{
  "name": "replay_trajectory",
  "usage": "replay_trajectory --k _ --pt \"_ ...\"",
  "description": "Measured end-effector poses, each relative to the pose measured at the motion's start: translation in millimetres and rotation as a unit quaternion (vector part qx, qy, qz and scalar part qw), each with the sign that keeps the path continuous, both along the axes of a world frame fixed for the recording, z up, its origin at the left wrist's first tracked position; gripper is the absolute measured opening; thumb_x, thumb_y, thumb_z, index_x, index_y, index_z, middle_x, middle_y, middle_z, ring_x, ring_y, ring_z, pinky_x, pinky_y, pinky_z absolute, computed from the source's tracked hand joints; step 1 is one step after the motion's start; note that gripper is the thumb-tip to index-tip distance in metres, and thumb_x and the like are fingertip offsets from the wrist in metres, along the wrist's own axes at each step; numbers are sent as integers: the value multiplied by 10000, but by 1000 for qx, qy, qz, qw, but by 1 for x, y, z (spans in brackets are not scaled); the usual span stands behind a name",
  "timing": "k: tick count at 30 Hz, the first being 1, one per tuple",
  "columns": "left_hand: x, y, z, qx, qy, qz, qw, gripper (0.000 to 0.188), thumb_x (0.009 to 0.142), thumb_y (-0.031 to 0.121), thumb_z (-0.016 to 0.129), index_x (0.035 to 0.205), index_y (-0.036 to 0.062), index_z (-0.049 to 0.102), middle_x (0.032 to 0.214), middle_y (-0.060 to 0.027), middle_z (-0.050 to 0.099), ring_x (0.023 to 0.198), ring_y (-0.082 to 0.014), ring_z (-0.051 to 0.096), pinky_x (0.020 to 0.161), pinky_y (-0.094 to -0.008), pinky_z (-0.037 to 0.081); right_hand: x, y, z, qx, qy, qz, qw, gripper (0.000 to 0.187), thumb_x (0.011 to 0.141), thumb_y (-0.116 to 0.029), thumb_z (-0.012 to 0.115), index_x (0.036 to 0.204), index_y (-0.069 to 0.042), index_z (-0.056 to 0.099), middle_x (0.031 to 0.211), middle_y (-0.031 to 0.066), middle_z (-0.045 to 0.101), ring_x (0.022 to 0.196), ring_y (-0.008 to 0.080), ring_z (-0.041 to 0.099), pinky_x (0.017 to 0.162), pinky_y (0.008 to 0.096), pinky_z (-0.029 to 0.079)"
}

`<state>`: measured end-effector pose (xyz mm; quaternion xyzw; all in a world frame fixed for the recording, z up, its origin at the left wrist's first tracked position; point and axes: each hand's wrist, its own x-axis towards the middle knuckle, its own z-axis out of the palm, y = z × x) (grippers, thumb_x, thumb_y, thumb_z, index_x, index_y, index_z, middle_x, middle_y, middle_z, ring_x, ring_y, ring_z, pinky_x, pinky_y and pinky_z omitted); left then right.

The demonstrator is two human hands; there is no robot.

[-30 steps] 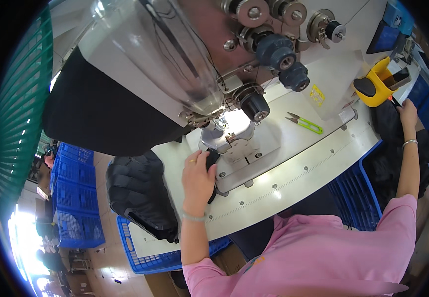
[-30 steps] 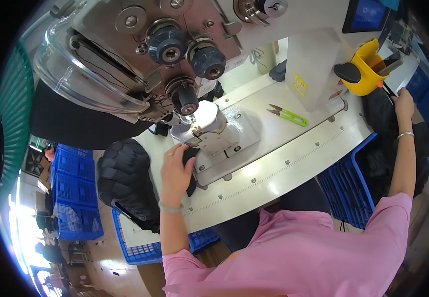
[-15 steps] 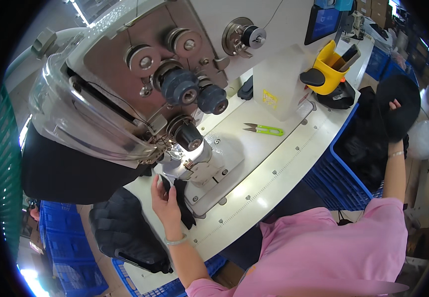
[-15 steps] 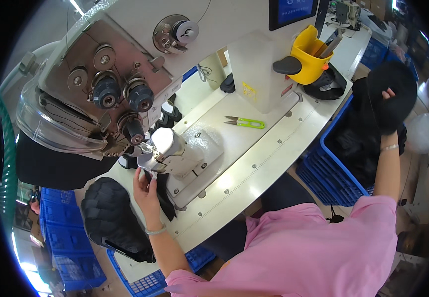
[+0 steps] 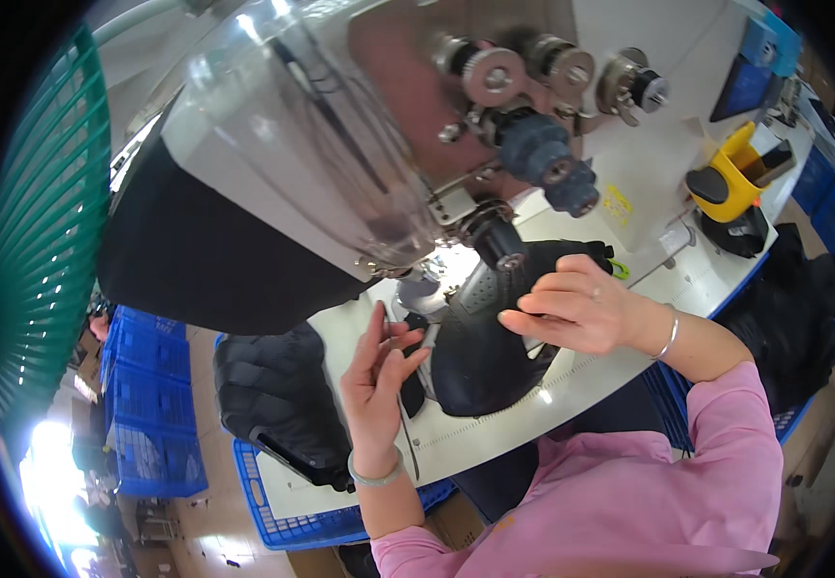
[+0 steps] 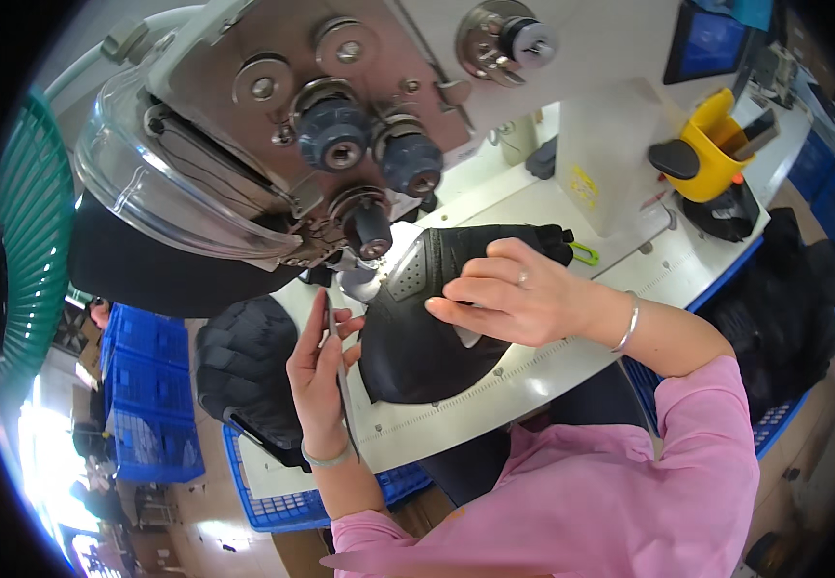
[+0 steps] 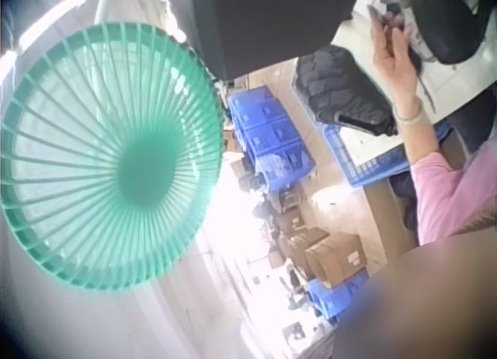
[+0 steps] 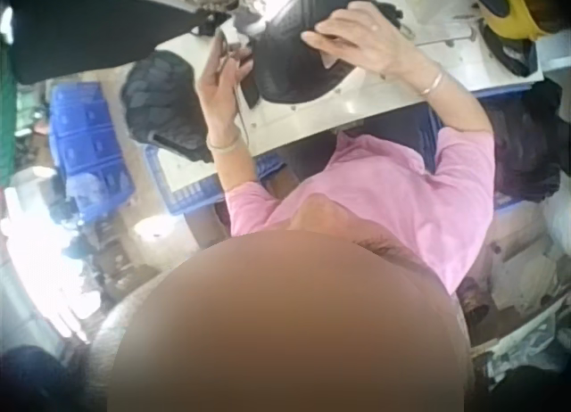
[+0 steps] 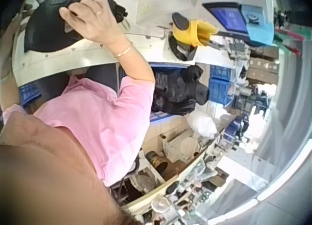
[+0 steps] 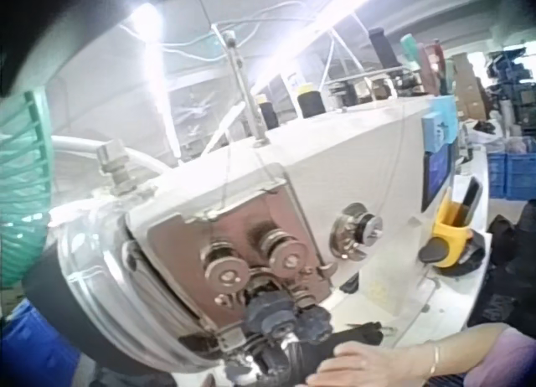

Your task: Stitch together black synthetic shoe upper components using an industrial sewing machine.

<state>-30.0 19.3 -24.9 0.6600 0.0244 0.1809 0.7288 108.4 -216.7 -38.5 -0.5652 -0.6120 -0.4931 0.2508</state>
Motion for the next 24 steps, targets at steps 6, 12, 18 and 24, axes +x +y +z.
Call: replay_trajectory --k 6,12,18,24 --pt "-2 -17 10 298 -25 64 952 491 836 -48 647 1318 32 596 1156 -93 564 948 -132 574 826 -252 464 -3 13 7 -110 71 -70 989 302 755 -131 708 1044 -81 638 1218 98 586 1076 288 539 897 475 442" --pt "13 -29 13 425 -102 110 893 342 777 -51 692 1116 2 697 1205 -127 605 950 -227 654 857 -301 508 -10 14 8 -164 138 -65 974 339 767 -163 698 1076 -53 611 1205 138 577 1211 337 497 1006 563 397" --pt "17 -34 20 483 -103 133 859 277 771 -4 691 1047 11 717 1129 -142 666 982 -280 675 880 -337 518 -10 11 13 -187 138 -81 969 385 756 -183 716 1105 -57 612 1178 129 577 1180 331 518 935 493 426" --pt "16 -37 29 536 -95 134 828 268 775 17 683 1041 18 715 1103 -142 670 963 -307 672 866 -355 526 -10 10 11 -195 169 -84 962 375 749 -142 688 1115 -87 626 1185 134 578 1193 322 518 927 471 426"
